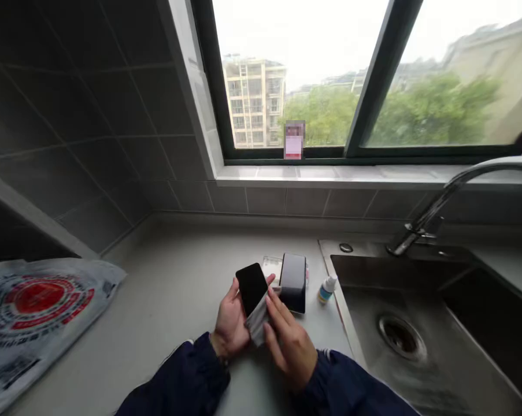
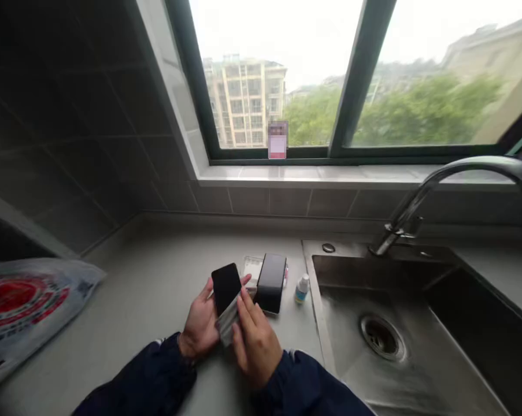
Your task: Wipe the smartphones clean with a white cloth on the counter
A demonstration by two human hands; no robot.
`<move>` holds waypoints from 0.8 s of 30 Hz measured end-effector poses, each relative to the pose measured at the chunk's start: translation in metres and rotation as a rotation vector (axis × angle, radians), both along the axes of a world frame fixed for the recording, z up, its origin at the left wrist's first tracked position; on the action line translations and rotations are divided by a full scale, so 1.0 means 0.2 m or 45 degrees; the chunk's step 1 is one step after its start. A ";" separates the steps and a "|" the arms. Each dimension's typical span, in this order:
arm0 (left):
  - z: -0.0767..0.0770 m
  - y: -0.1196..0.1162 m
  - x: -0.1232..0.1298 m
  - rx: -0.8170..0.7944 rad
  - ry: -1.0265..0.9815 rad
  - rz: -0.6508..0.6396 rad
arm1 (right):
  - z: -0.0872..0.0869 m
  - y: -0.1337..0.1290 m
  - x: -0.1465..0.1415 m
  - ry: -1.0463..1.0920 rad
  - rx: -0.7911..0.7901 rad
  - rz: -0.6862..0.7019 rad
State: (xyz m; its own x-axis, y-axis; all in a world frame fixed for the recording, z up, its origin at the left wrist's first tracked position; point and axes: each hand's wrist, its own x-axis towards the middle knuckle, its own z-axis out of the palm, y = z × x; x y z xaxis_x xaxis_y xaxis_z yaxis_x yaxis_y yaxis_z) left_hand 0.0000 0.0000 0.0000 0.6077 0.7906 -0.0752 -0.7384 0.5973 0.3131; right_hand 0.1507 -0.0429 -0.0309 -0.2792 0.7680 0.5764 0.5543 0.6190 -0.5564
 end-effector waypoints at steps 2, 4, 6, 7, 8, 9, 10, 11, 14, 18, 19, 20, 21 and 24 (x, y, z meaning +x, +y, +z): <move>0.00 0.00 0.00 0.010 0.010 -0.036 | 0.02 0.01 0.01 0.068 -0.025 0.031; 0.00 0.01 0.00 0.017 0.017 -0.067 | 0.03 0.02 0.02 0.131 -0.050 0.046; 0.00 0.01 0.01 0.021 0.022 -0.104 | 0.05 0.03 0.03 0.193 -0.077 0.046; 0.00 0.01 0.01 0.023 0.024 -0.112 | 0.05 0.04 0.03 0.217 -0.085 0.037; -0.01 0.01 0.01 0.025 0.028 -0.112 | 0.05 0.04 0.03 0.235 -0.089 0.026; -0.01 0.00 0.01 0.028 0.034 -0.113 | 0.06 0.05 0.03 0.247 -0.092 0.018; -0.01 0.00 0.01 0.029 0.043 -0.114 | 0.05 0.06 0.04 0.256 -0.093 0.013; -0.02 0.00 0.02 0.029 0.051 -0.117 | 0.05 0.06 0.04 0.263 -0.097 0.011; -0.02 0.00 0.02 0.024 0.068 -0.093 | 0.04 0.08 0.04 0.282 -0.136 0.015; -0.01 0.00 0.02 -0.006 0.076 -0.025 | 0.03 0.08 0.04 0.263 -0.175 -0.001; -0.01 0.00 0.02 -0.016 0.077 -0.016 | 0.04 0.08 0.04 0.251 -0.176 -0.003; 0.00 0.00 0.02 -0.026 0.080 -0.013 | 0.04 0.08 0.05 0.248 -0.175 -0.008; 0.00 0.00 0.02 -0.035 0.083 -0.014 | 0.04 0.08 0.05 0.256 -0.168 -0.015; 0.01 0.00 0.02 -0.045 0.077 -0.032 | 0.06 0.08 0.06 0.333 -0.140 -0.089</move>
State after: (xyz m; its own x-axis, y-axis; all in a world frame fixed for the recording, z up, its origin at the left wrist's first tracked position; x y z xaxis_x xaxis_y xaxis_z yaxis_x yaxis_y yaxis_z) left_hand 0.0037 0.0000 0.0020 0.6208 0.7713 -0.1404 -0.7033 0.6270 0.3350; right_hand 0.1636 -0.0270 -0.0196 -0.0765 0.8421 0.5339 0.4221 0.5125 -0.7478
